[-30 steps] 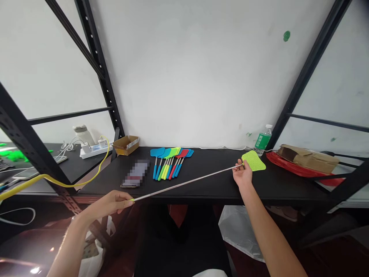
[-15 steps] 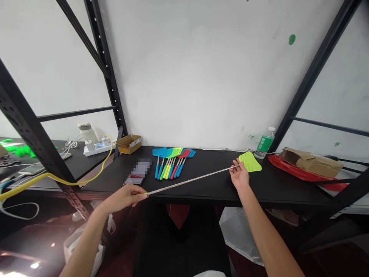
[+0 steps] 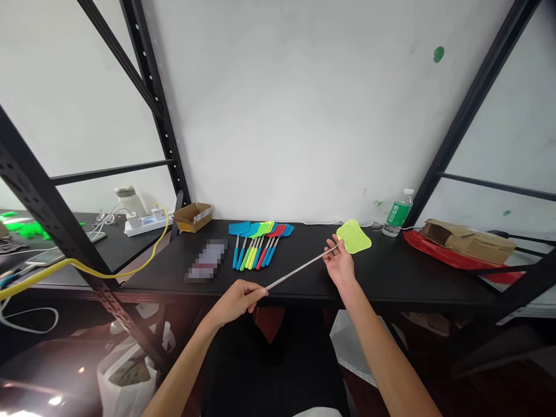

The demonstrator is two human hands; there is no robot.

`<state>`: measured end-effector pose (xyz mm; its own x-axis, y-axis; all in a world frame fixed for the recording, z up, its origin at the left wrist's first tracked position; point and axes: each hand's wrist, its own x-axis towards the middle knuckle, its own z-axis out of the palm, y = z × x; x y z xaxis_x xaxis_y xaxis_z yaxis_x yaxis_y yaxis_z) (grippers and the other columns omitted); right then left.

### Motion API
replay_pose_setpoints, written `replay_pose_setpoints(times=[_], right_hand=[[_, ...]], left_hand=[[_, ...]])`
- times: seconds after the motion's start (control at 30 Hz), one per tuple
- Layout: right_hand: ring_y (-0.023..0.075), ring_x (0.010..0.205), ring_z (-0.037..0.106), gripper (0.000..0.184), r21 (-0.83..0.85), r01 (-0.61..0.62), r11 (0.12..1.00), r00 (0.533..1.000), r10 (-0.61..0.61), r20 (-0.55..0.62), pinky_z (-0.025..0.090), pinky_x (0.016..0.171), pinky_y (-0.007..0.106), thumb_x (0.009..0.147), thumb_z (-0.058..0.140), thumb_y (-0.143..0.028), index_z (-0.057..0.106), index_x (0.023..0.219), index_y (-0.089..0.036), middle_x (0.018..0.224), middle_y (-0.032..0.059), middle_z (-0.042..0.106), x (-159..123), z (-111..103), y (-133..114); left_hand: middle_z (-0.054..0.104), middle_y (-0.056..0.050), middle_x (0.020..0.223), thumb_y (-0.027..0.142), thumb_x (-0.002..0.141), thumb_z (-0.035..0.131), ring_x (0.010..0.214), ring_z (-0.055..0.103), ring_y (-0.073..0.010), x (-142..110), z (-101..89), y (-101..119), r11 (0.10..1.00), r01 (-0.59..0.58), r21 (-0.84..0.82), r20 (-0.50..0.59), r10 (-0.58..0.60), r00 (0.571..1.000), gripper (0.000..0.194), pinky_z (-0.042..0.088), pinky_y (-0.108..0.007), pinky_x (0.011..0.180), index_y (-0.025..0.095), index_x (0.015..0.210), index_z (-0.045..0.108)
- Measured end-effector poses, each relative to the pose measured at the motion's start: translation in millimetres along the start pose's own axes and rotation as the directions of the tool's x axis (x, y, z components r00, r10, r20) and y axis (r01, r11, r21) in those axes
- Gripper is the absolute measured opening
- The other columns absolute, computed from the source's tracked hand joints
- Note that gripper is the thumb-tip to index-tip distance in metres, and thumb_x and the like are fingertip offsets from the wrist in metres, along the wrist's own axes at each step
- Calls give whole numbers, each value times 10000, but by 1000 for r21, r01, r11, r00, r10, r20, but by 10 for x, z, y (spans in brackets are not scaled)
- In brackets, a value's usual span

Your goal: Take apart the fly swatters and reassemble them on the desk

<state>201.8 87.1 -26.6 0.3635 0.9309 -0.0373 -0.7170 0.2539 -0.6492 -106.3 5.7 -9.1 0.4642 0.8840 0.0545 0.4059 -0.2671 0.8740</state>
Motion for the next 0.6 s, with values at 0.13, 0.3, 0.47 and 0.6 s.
replay_pose_setpoints(times=[0.13,0.3,0.47,0.6], right_hand=[[121,665,616,229,8,-40,999,999,39,33,477,536,223,878,646,-392,715,1042,-248,902,24,720,-146,158,134],[120,651,617,267,-27,-102,994,989,104,104,468,545,217,859,671,-413,717,1045,-227,839,28,731,-453,433,396],[128,653,622,317,-79,-142,987,972,154,179,468,568,224,827,702,-459,715,1032,-217,805,33,736,-689,591,598],[138,666,629,359,-99,-142,985,960,162,229,477,591,240,801,720,-506,705,1032,-232,811,32,738,-799,606,705]], left_hand=[[478,27,505,616,874,510,491,394,-95,33,120,26,997,30,-65,-17,-32,999,530,357,-227,526,143,766,723],[461,55,517,595,867,537,397,279,-55,96,285,-35,963,137,-231,-26,-147,989,521,196,-200,398,133,1024,719],[456,63,522,628,840,567,361,243,-33,137,351,-18,926,137,-352,-61,-168,984,580,137,-187,358,110,1067,695],[458,65,523,654,819,587,346,240,-28,152,382,12,903,140,-407,-80,-188,979,619,123,-185,339,104,1083,687]])
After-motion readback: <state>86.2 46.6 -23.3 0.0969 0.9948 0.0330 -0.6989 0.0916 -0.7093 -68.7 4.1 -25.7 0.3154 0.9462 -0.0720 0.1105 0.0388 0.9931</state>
